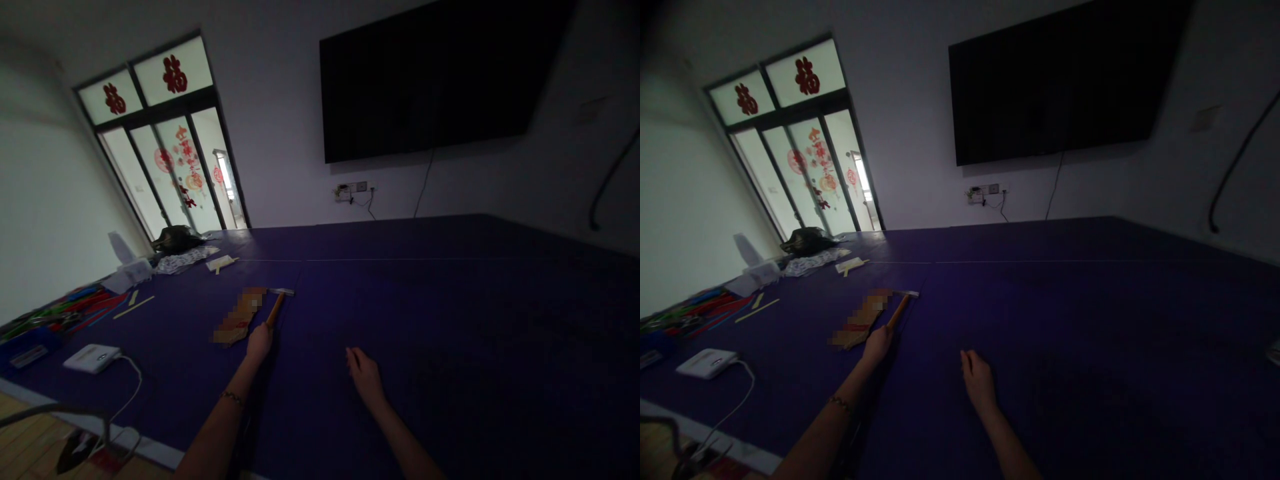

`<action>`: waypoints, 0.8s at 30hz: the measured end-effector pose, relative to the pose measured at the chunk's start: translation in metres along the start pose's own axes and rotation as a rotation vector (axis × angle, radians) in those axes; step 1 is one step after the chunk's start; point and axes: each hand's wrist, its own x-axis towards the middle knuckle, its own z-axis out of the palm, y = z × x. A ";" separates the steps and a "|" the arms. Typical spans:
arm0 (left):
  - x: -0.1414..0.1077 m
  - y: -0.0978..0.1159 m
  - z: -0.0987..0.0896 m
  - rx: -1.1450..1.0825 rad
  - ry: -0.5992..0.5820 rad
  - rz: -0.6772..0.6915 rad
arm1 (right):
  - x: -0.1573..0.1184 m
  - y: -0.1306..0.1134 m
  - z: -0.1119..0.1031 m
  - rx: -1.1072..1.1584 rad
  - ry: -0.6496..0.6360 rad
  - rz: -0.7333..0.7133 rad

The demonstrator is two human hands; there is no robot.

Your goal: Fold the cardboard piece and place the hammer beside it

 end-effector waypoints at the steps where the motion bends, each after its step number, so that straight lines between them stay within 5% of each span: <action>1: 0.000 0.001 0.000 0.002 -0.004 -0.001 | 0.000 0.000 0.000 -0.005 -0.001 -0.003; 11: -0.001 0.008 0.005 0.025 -0.012 -0.012 | -0.001 -0.001 -0.001 -0.035 -0.002 -0.017; 24: -0.005 0.008 0.012 0.124 0.125 0.011 | 0.000 0.004 0.002 -0.028 -0.029 -0.014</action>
